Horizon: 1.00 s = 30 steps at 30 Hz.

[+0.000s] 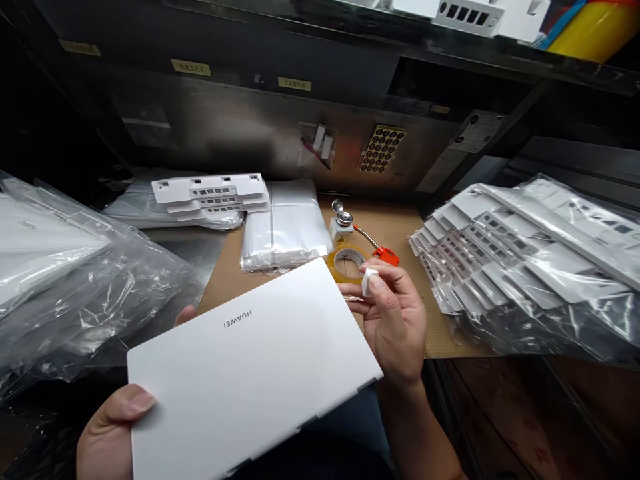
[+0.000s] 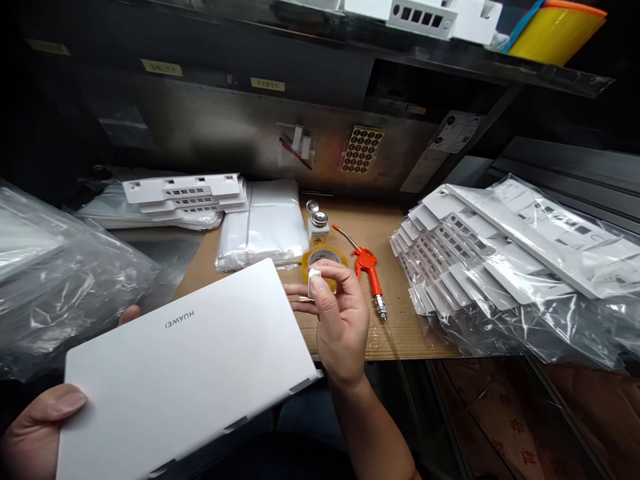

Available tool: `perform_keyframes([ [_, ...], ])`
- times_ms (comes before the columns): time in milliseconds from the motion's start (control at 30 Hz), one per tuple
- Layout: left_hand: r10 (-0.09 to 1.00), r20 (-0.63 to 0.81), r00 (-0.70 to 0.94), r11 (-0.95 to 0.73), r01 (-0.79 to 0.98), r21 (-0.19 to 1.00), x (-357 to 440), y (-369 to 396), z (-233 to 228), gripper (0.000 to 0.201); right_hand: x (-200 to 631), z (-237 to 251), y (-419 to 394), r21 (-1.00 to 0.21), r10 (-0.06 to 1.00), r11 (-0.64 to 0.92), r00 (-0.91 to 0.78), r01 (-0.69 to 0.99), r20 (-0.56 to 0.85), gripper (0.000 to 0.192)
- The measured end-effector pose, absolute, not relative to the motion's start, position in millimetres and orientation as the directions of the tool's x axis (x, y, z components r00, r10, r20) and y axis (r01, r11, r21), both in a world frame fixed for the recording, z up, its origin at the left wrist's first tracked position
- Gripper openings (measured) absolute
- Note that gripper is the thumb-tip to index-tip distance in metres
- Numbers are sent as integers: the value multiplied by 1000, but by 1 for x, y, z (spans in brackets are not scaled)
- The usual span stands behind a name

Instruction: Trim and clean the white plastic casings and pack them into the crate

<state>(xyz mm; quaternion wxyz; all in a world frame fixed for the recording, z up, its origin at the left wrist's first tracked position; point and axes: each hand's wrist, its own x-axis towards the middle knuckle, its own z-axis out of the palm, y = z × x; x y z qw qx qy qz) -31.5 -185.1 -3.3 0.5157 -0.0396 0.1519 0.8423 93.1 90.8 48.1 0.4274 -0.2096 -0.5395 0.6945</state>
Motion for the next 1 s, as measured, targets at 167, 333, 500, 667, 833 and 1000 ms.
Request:
perform_keyframes([
  [167,861,-235,-450,-406,-889,213,-33,-186,-9,85,97,54,88,-925,806,-42,-560,-376,191,9],
  [333,846,-259,-467,-398,-874,278,-37,-193,-7,94,97,55,87,-913,812,-53,-550,-404,196,9],
  [500,824,-328,-462,-353,-872,340,-39,-193,-4,100,96,54,94,-927,809,66,-524,-370,266,9],
  [667,819,-164,-549,-481,-814,325,-34,-183,-4,99,87,28,152,-788,721,606,-492,107,488,17],
  [833,775,-238,-585,-484,-792,371,-35,-173,5,100,69,-9,201,-515,644,711,-737,478,206,16],
  [1000,761,-307,-571,-447,-805,389,-43,-175,0,101,59,5,208,-448,597,760,-778,471,195,19],
])
